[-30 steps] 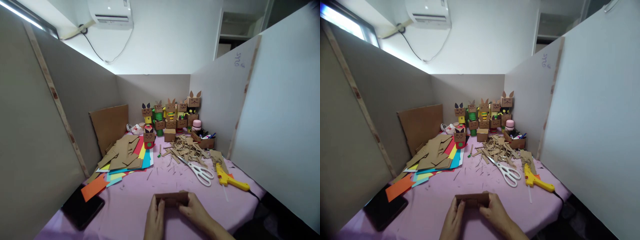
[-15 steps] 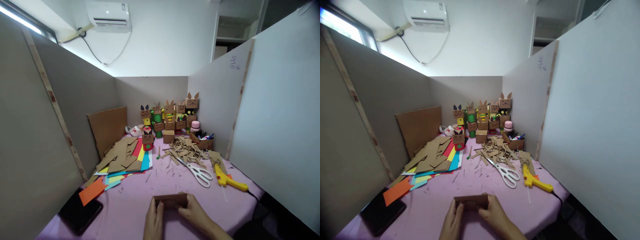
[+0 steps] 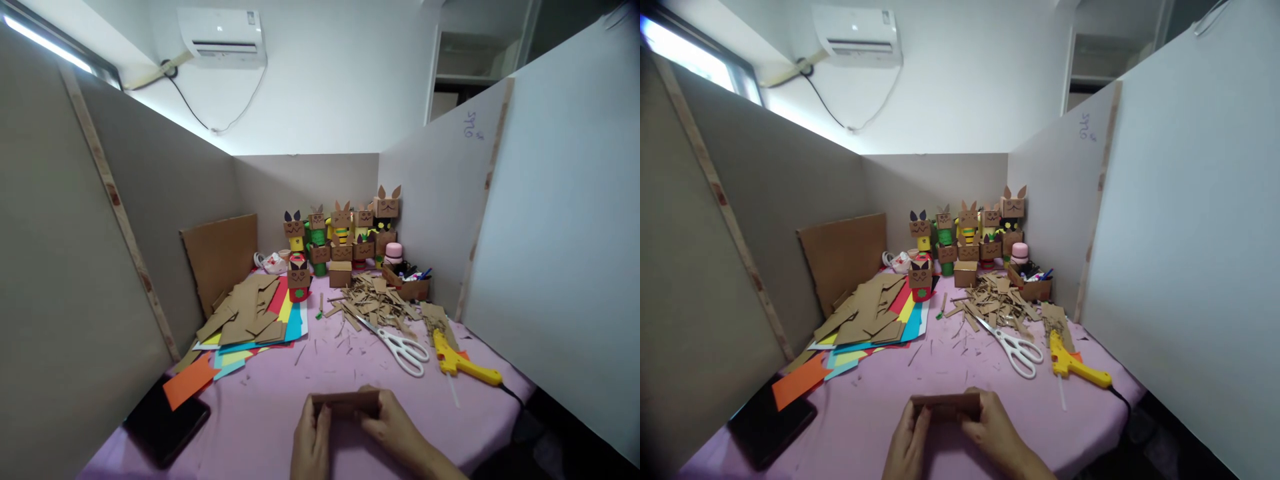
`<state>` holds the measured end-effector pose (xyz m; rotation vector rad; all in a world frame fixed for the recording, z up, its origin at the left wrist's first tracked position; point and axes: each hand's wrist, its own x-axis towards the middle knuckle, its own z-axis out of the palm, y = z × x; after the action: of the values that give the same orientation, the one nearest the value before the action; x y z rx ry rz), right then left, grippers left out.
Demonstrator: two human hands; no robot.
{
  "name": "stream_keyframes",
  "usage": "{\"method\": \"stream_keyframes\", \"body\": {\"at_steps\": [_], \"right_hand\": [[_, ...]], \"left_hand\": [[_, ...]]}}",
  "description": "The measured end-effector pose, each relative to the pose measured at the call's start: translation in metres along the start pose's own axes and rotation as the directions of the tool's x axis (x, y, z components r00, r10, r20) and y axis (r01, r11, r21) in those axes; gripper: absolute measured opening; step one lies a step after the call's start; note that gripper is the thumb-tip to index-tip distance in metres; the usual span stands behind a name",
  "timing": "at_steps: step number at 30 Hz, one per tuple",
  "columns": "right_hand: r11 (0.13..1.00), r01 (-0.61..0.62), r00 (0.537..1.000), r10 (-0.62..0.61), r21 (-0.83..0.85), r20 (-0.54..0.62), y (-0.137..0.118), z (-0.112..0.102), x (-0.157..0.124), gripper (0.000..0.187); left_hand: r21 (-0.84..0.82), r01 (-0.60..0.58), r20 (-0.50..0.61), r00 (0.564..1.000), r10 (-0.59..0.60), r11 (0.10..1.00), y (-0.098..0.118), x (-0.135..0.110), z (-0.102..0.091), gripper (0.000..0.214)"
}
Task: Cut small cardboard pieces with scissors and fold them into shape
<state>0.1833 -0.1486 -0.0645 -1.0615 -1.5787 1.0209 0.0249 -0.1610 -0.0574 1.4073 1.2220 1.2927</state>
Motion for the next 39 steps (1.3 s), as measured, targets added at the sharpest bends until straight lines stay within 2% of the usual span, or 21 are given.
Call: {"method": "stream_keyframes", "body": {"at_steps": [9,17,22,27,29,33,39], "right_hand": [[1.000,0.007,0.999,-0.008,0.016,0.037,-0.002,0.000,0.002,0.036],[0.996,0.036,0.998,-0.040,0.079,0.047,-0.001,0.000,0.002,0.041],[0.996,0.021,0.999,-0.023,0.090,0.026,-0.007,0.000,0.002,0.040],[0.972,-0.024,0.991,-0.008,0.236,0.134,-0.014,0.001,0.002,0.038],[0.974,-0.042,0.995,0.020,0.223,0.101,-0.011,0.001,0.002,0.030],[0.994,-0.054,0.998,0.056,0.095,-0.013,-0.003,0.000,0.001,0.018],[0.980,-0.073,0.997,0.066,0.184,0.047,-0.005,0.001,0.001,0.031]], "left_hand": [[0.019,-0.011,0.047,0.999,0.011,1.000,-0.003,0.003,0.000,0.036],[0.042,-0.012,0.009,1.000,0.011,0.999,-0.010,0.004,0.001,0.038],[0.004,-0.008,0.028,1.000,0.008,1.000,-0.009,0.004,0.001,0.038],[-0.013,0.018,-0.003,1.000,-0.018,1.000,-0.002,0.003,0.001,0.037],[-0.018,0.014,0.002,1.000,-0.013,1.000,0.001,0.002,0.001,0.034],[-0.021,-0.001,0.026,1.000,0.001,1.000,0.002,0.000,0.001,0.030],[-0.016,0.023,0.001,1.000,-0.023,1.000,-0.001,0.002,0.000,0.035]]}}
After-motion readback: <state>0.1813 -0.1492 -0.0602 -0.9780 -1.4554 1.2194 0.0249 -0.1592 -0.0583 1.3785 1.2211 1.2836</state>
